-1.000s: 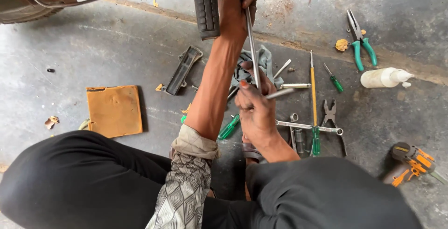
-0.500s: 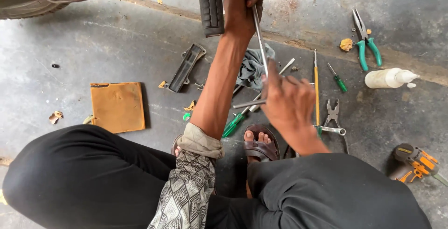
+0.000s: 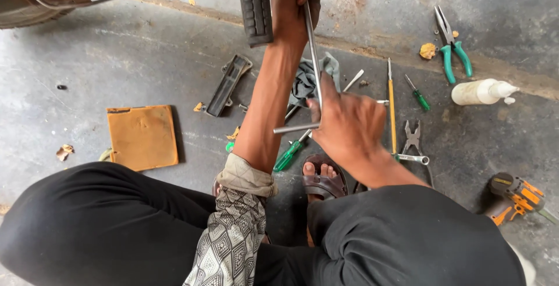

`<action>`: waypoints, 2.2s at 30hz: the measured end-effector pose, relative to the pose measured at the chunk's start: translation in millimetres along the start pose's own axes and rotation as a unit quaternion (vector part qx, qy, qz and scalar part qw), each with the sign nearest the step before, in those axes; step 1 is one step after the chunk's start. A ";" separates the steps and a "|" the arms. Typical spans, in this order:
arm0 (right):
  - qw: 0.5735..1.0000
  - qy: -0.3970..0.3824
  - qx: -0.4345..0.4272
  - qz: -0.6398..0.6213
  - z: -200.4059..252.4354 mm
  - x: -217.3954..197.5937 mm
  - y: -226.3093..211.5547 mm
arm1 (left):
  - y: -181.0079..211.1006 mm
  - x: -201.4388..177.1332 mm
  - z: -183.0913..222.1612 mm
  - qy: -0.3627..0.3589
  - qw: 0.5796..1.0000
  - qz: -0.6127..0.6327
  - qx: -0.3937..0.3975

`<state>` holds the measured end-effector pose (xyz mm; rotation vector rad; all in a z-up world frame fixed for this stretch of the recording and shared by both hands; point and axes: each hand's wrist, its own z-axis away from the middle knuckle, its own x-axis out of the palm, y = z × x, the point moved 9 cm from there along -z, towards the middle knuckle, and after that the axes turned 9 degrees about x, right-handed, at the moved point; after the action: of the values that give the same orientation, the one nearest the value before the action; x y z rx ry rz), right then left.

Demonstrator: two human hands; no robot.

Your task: Repairing or adjusting motorcycle footrest and brake components on the floor.

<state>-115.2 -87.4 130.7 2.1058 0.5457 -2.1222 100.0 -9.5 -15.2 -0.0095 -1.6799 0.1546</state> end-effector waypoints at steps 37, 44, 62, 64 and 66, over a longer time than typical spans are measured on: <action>0.735 0.106 0.158 -0.651 31.0 56.4 22.5 | 20.9 4.2 8.3 -0.017 0.950 -0.272 0.152; 0.955 0.175 0.089 -0.221 26.7 9.7 29.3 | 16.3 4.4 8.7 0.063 0.946 -0.288 0.135; 0.901 0.184 0.265 -0.290 132.6 24.7 137.7 | -34.9 -87.8 -44.8 0.244 0.867 -0.380 0.210; 0.882 0.182 0.306 -0.308 145.4 33.7 152.2 | -31.2 -79.4 -44.5 0.304 0.853 -0.363 0.221; 0.874 0.197 0.290 -0.337 152.0 35.3 155.6 | -27.6 -61.6 -35.1 0.362 0.848 -0.325 0.210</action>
<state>-210.7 -274.7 64.7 3.0948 0.8808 -2.4121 144.2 -39.5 -69.4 0.7413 -0.7919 -0.0073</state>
